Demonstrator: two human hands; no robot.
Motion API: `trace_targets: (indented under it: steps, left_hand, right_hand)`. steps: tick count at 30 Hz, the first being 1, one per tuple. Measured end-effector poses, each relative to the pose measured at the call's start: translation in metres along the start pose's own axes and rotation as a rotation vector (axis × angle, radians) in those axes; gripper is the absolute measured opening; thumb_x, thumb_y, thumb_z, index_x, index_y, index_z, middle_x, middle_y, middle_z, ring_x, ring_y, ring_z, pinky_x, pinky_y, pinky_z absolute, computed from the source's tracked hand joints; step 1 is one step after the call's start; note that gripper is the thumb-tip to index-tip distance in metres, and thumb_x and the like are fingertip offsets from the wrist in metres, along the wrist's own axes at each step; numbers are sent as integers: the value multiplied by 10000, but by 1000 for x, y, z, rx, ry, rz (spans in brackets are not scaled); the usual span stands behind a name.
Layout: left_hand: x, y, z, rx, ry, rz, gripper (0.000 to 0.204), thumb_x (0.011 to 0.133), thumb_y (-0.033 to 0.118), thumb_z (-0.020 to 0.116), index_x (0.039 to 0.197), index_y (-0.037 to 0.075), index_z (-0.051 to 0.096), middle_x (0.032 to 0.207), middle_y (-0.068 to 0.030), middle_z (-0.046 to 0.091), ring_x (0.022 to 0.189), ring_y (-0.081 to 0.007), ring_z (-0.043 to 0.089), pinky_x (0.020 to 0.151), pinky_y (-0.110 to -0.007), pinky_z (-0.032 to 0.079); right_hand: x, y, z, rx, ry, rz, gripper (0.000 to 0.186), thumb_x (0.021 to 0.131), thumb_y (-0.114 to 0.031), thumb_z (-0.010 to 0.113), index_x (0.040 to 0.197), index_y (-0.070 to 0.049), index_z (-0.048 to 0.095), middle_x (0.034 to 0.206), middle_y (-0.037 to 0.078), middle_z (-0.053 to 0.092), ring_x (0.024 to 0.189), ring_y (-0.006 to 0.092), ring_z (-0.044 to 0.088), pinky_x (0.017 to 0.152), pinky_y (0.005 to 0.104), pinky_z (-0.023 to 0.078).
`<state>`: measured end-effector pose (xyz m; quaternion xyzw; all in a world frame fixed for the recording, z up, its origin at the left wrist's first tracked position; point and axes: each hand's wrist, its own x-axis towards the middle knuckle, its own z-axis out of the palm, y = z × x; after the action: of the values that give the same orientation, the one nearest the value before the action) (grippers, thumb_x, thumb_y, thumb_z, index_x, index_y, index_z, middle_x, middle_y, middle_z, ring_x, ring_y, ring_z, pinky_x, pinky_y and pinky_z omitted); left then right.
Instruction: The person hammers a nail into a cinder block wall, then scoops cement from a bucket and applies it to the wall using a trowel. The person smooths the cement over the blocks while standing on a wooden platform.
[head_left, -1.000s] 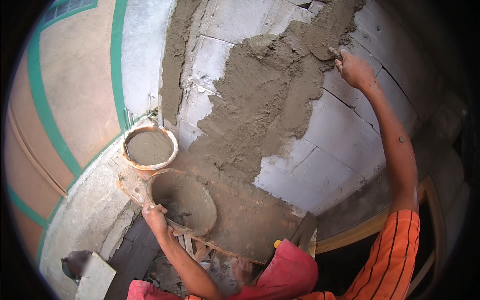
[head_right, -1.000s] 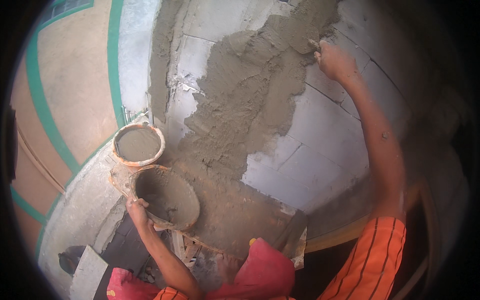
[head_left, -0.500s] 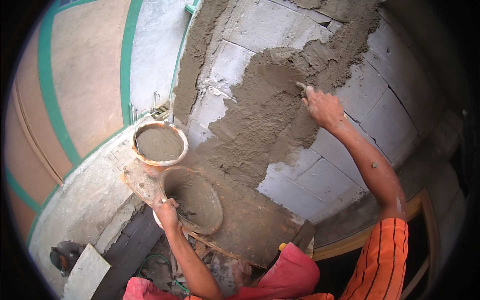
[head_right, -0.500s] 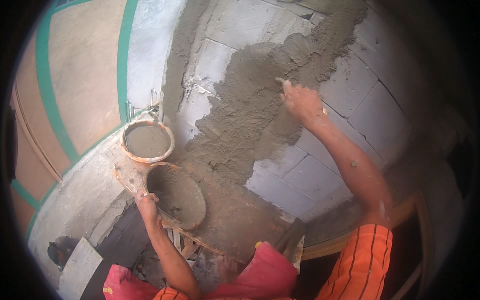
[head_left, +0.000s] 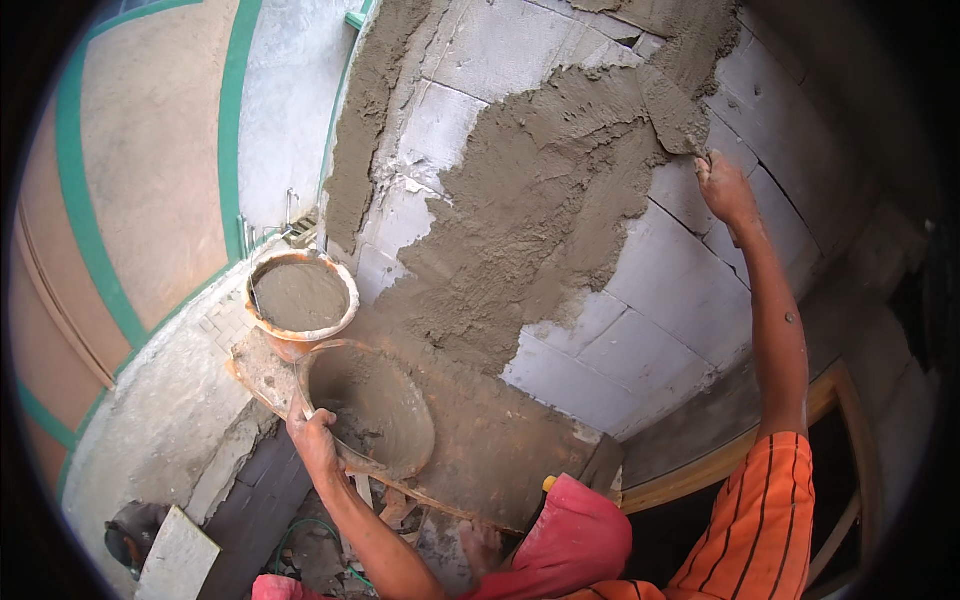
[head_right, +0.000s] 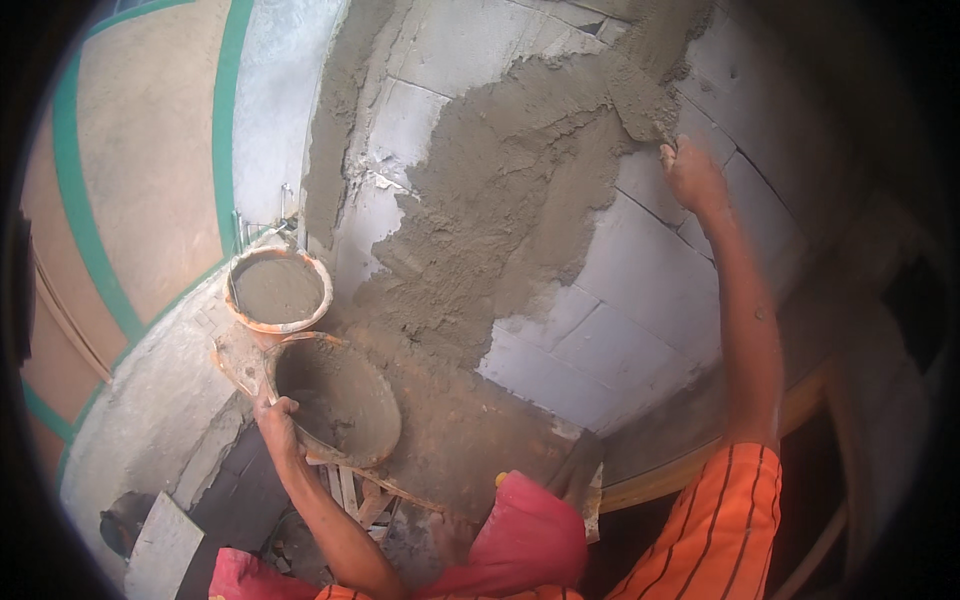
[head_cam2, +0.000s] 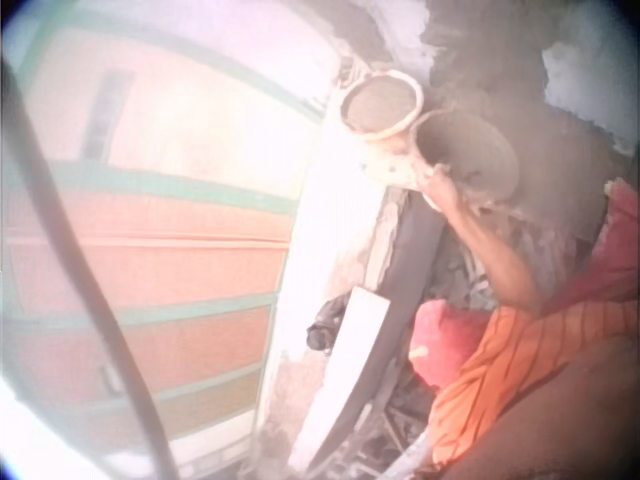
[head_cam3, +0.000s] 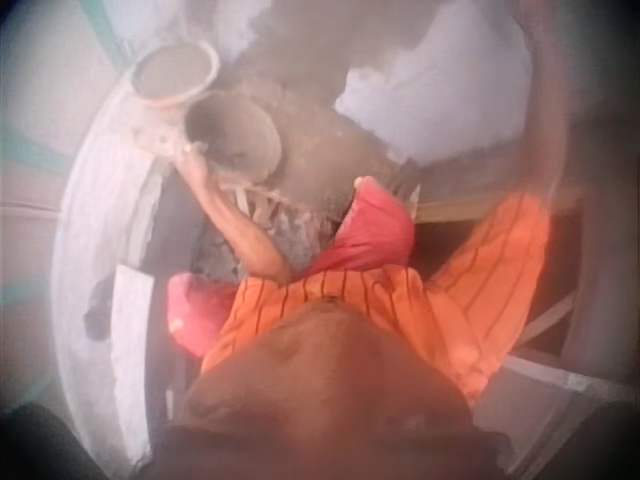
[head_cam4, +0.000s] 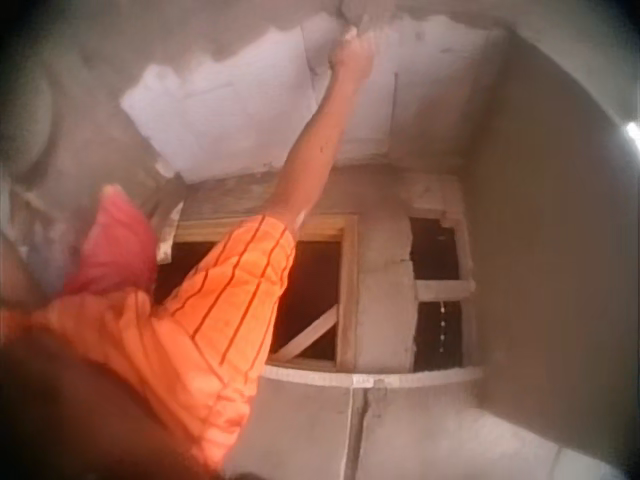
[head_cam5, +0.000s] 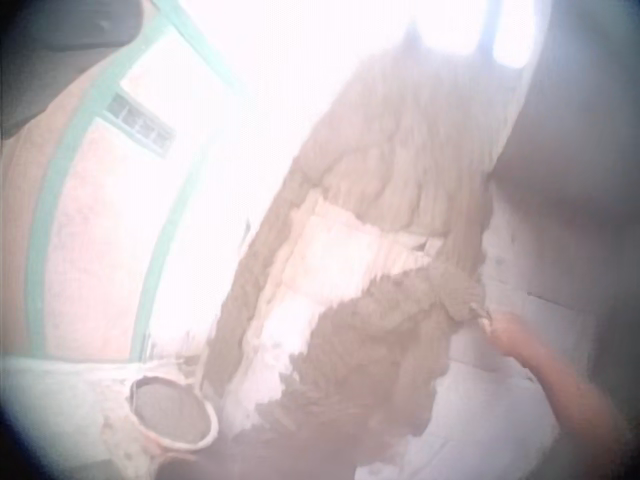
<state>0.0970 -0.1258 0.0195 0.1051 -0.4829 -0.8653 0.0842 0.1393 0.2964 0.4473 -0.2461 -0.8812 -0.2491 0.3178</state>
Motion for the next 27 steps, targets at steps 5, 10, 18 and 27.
trace_targets:
  steps: [5, 10, 18, 27]
  left_hand:
    - [-5, 5, -7, -24, -62, -18, 683, 589, -13, 459, 1263, -52, 562, 1045, -79, 607, 863, -161, 546, 796, -232, 427]
    - [-9, 4, 3, 78, -264, -168, 699, 571, -22, 487, 1264, -51, 579, 1113, -86, 610, 953, -172, 556, 877, -238, 411]
    - [-17, 14, 16, 188, -376, -230, 711, 550, -51, 473, 1251, -46, 589, 1176, -108, 616, 1104, -200, 544, 974, -260, 377]
    - [-41, -21, 68, 591, -461, 16, 733, 542, 47, 523, 1270, 5, 588, 1333, -168, 560, 1288, -268, 446, 1179, -390, 68]
  right_hand:
    - [-107, -34, 15, 132, -256, -135, 326, 911, -310, 504, 1024, -11, 568, 922, 249, 650, 882, 424, 626, 788, 519, 468]
    - [-257, -144, 81, 210, -784, -755, 355, 861, -296, 572, 1133, -73, 523, 908, 171, 667, 823, 367, 661, 793, 506, 481]
    - [-396, -257, 176, 333, -592, -1023, 245, 865, -145, 545, 1073, -20, 510, 788, 101, 655, 694, 251, 682, 621, 364, 533]
    - [-364, -260, 179, 293, -777, -897, 402, 870, -149, 567, 1221, 36, 506, 893, 79, 700, 816, 201, 692, 649, 310, 515]
